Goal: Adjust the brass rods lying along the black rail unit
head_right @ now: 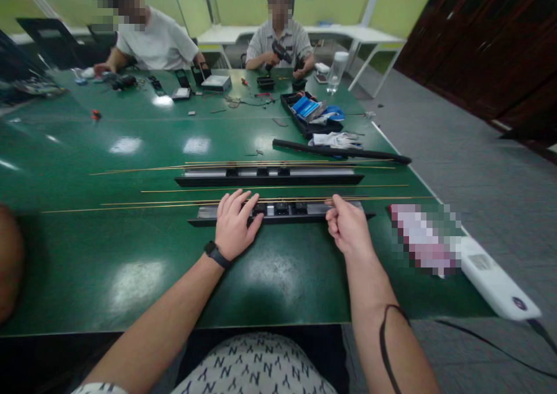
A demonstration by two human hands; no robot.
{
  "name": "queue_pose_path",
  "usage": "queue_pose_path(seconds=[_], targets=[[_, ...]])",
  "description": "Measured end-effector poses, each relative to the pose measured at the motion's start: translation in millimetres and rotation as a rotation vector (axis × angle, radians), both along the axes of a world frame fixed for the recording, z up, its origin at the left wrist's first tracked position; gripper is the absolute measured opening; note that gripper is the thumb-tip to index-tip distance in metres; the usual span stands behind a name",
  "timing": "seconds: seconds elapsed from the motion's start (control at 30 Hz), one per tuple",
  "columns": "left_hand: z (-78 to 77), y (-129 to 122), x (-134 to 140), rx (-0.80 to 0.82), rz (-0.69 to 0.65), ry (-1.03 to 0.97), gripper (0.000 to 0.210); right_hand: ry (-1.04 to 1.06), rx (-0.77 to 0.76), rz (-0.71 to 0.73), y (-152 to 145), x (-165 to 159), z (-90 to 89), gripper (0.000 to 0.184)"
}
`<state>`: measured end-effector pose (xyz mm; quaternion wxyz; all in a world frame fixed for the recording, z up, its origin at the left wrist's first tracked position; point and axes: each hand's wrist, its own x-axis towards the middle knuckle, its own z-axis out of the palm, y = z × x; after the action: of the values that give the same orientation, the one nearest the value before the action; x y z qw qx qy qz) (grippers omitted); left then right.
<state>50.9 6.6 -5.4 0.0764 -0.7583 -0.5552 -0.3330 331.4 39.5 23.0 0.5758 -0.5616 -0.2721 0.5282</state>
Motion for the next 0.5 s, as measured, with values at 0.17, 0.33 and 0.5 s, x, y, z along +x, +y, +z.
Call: queue_pose_path(seconds=[0.17,0.33,0.5], targets=[[1.3,-0.7,0.6,0.026,0.002,0.011,0.045,-0.004,0.042,-0.022,0.1,1.1,-2.3,0.024],[1.0,-0.4,0.4,0.027,-0.001,0.007,0.045,-0.008,0.03,-0.087,1.1,2.7,-2.1,0.022],[1.0,0.1,0.3,0.027,-0.002,0.01,0.045,-0.012,0.014,0.01,-0.5,-1.1,-1.3,0.026]])
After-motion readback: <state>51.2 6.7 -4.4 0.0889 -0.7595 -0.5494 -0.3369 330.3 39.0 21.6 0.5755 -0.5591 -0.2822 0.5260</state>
